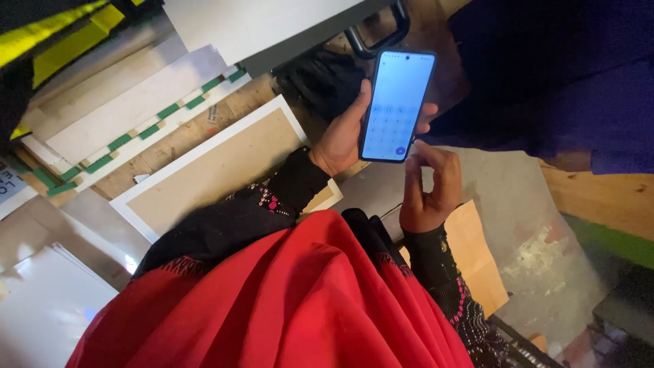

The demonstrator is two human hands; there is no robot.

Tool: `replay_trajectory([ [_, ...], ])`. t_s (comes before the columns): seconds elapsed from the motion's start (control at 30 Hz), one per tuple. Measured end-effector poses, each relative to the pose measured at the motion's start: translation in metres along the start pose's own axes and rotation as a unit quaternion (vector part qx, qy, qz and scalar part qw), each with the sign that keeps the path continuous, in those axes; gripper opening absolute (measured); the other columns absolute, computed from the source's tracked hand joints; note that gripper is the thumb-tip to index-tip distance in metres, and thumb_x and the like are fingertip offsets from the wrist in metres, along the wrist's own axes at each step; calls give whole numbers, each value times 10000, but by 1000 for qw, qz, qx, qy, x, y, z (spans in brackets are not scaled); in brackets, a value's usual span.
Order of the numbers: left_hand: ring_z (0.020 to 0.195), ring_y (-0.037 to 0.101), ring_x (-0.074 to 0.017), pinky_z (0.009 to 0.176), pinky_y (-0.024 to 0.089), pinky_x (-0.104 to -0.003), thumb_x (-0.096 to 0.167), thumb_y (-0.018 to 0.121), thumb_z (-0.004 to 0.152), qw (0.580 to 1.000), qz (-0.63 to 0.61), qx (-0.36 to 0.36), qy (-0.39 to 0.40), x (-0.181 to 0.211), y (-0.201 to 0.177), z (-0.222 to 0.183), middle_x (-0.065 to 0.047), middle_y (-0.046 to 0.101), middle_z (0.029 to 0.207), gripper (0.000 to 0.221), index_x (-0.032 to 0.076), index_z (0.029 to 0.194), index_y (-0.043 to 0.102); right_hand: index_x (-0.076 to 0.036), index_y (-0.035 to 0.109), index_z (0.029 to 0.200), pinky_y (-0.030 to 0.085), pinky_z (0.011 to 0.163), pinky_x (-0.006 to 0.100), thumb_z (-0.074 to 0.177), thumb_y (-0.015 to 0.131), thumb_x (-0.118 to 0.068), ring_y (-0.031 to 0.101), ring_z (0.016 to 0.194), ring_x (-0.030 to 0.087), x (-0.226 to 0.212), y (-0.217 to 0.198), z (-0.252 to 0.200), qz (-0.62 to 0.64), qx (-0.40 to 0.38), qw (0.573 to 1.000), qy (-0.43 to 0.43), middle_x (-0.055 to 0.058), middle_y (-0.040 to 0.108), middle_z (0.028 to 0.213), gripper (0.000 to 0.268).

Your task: A person prepares white boards for photo frame assembly by wiping them, assisting with glue application, and organizing them into a stack.

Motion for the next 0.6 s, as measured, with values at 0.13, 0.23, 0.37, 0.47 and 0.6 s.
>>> replay_trajectory([
  [0.13, 1266, 580, -308, 993, 536, -452, 650, 308, 937, 999, 20, -32, 21, 6, 2, -3, -185, 516, 1440, 780, 95, 1480, 376, -56, 541, 1143, 509, 793, 318, 965, 574, -201, 579, 967, 206, 8, 6, 1, -21, -51, 986, 159, 102, 569, 1074, 232],
  [0.23, 1285, 480, -424, 1132, 342, -532, 568, 470, 972, 987, -59, 148, 32, 4, 18, -5, -240, 483, 1405, 673, 71, 1423, 422, -43, 544, 1222, 482, 912, 389, 1012, 565, -193, 513, 1037, 181, 47, 14, -21, 166, -29, 956, 241, 93, 547, 1126, 259],
  [0.37, 1225, 540, -436, 1086, 386, -551, 609, 411, 968, 986, -55, 157, -4, -3, 12, -6, -236, 526, 1365, 608, 148, 1357, 484, 8, 529, 1216, 568, 846, 399, 980, 518, -213, 585, 910, 201, 42, 15, -31, 301, -5, 871, 388, 123, 540, 1099, 324],
  [0.47, 1252, 533, -402, 999, 512, -535, 714, 391, 928, 998, -29, 58, 1, -6, 38, -11, -187, 490, 1417, 719, 154, 1359, 526, -88, 552, 1099, 604, 810, 363, 932, 616, -163, 602, 937, 167, 57, 9, -47, 410, 48, 813, 412, 68, 555, 1153, 194],
  [0.6, 1133, 605, -419, 832, 594, -483, 720, 342, 926, 996, 42, 81, 8, -1, 60, -14, -224, 562, 1324, 753, 118, 1339, 527, -26, 514, 1156, 605, 730, 363, 836, 661, -81, 625, 864, 217, 30, 16, -26, 497, -27, 775, 390, 108, 555, 1021, 356],
])
Point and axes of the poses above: each hand's wrist, its own z-axis towards the middle knuckle, its own y-axis out of the palm, x = y × z, the point moved 8 cm from there along z, towards the middle knuckle
